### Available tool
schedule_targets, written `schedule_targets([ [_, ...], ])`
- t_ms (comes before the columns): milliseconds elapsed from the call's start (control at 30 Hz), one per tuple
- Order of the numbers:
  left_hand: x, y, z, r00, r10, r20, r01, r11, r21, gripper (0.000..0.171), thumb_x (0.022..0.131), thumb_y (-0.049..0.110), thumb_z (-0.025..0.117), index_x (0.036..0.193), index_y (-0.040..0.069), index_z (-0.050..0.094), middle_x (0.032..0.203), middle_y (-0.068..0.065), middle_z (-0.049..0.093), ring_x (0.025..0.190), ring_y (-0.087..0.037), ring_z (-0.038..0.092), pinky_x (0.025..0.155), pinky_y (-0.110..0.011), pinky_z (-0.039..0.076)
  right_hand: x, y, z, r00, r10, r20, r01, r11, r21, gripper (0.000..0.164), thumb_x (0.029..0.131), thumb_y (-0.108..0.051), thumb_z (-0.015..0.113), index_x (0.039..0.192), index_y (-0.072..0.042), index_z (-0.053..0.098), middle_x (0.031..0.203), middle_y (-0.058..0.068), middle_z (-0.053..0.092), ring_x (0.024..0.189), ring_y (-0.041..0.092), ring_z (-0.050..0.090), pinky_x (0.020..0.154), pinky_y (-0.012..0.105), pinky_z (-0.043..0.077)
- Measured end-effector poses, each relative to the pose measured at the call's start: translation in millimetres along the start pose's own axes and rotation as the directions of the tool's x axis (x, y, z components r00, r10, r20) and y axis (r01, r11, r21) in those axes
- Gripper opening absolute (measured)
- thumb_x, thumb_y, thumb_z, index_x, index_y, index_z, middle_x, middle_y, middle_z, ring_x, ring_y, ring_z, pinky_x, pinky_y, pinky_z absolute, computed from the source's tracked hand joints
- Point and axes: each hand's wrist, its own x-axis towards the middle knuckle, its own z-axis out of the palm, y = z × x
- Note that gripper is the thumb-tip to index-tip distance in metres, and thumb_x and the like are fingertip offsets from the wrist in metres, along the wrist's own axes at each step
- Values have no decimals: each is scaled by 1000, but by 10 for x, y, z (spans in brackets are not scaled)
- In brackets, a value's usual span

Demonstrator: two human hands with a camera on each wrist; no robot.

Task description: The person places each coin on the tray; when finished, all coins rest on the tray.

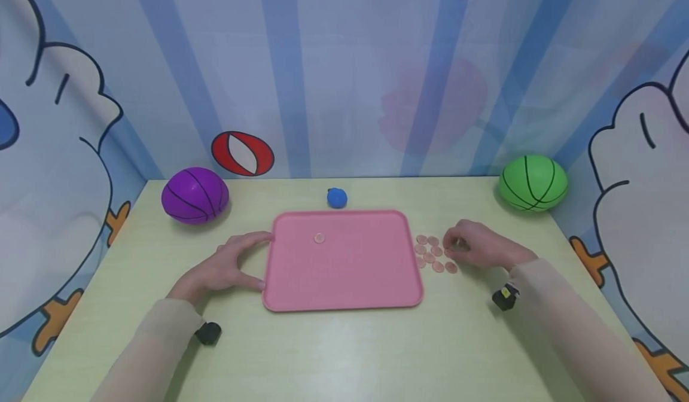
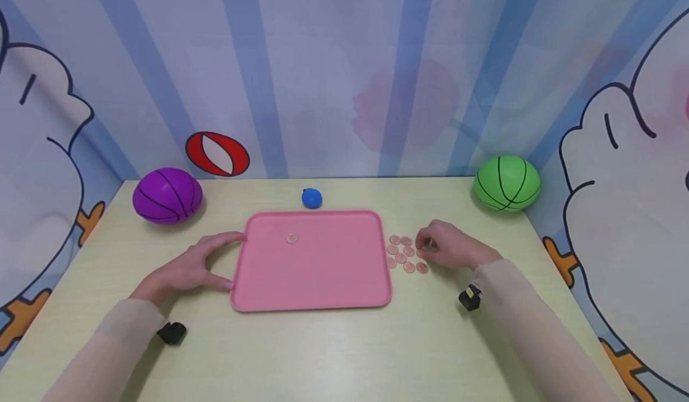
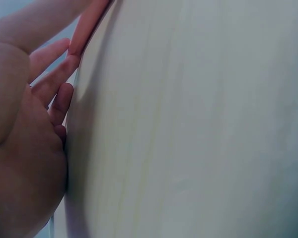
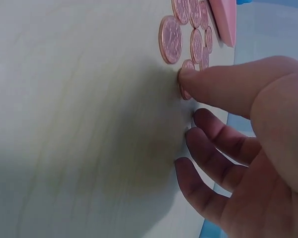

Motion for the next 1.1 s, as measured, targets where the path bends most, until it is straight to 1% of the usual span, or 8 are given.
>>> schedule_targets([
  [233, -7, -3, -5, 1000, 28, -6, -28, 1000, -6, 108, 69, 43, 97, 161, 29, 43, 168, -6, 35, 152, -36, 25, 121, -74, 14, 44, 9, -41, 997, -60, 52, 61, 998, -18, 5, 95, -5, 74, 95, -9, 71, 92, 2, 62, 87, 19, 54, 77, 33, 51],
  [300, -5, -2, -6, 1000, 25, -6, -25, 1000, -8, 108, 69, 42, 98, 161, 29, 43, 168, -5, 35, 153, -36, 25, 122, -73, 15, 53, 3, -51, 995, -80, 64, 81, 997, -18, 6, 95, -5, 74, 93, -9, 70, 91, 2, 61, 86, 19, 53, 75, 32, 50],
  [433, 0, -7, -4, 1000, 29, -7, -29, 1000, -4, 107, 70, 43, 97, 161, 30, 42, 168, -4, 35, 153, -35, 24, 122, -73, 15, 63, 3, -61, 993, -81, 84, 84, 996, -22, 8, 95, -4, 72, 93, -11, 69, 89, 1, 60, 84, 17, 51, 75, 32, 48],
  [567, 3, -25, -4, 999, 41, -11, -41, 999, 9, 106, 71, 43, 96, 161, 28, 43, 168, -6, 36, 152, -37, 25, 121, -74, 15, 63, 12, -46, 996, -61, 68, 63, 998, -30, 5, 95, -6, 74, 95, -10, 71, 92, 0, 62, 86, 15, 53, 79, 34, 52],
  [667, 3, -28, -6, 999, 41, -12, -41, 999, 10, 106, 71, 43, 96, 161, 28, 43, 168, -6, 36, 152, -37, 25, 121, -74, 15, 56, 14, -29, 998, -43, 39, 44, 999, -11, 7, 93, -5, 76, 97, -9, 73, 95, 0, 66, 89, 15, 59, 83, 37, 57],
  [767, 2, -22, -8, 999, 36, -11, -36, 999, 8, 106, 70, 43, 97, 161, 29, 43, 168, -4, 36, 153, -36, 25, 121, -74, 15, 55, 12, -21, 999, -18, 27, 17, 999, 27, 9, 92, -4, 76, 100, -8, 73, 96, 0, 68, 91, 17, 63, 84, 40, 59],
  [967, 3, -26, -9, 999, 47, -14, -47, 999, 12, 107, 70, 43, 97, 161, 28, 43, 168, -5, 36, 152, -36, 26, 121, -73, 15, 84, 5, -19, 997, 43, 58, -47, 997, 68, 14, 92, -3, 75, 103, -11, 72, 96, -1, 68, 92, 17, 63, 85, 37, 58],
  [1100, 6, -31, -2, 999, 40, -12, -40, 999, 6, 107, 70, 43, 97, 161, 29, 43, 168, -4, 36, 152, -35, 25, 122, -73, 15, 103, -9, -27, 995, 40, 88, -47, 996, 78, 15, 91, -2, 75, 103, -10, 71, 97, 0, 68, 92, 17, 62, 85, 36, 58],
])
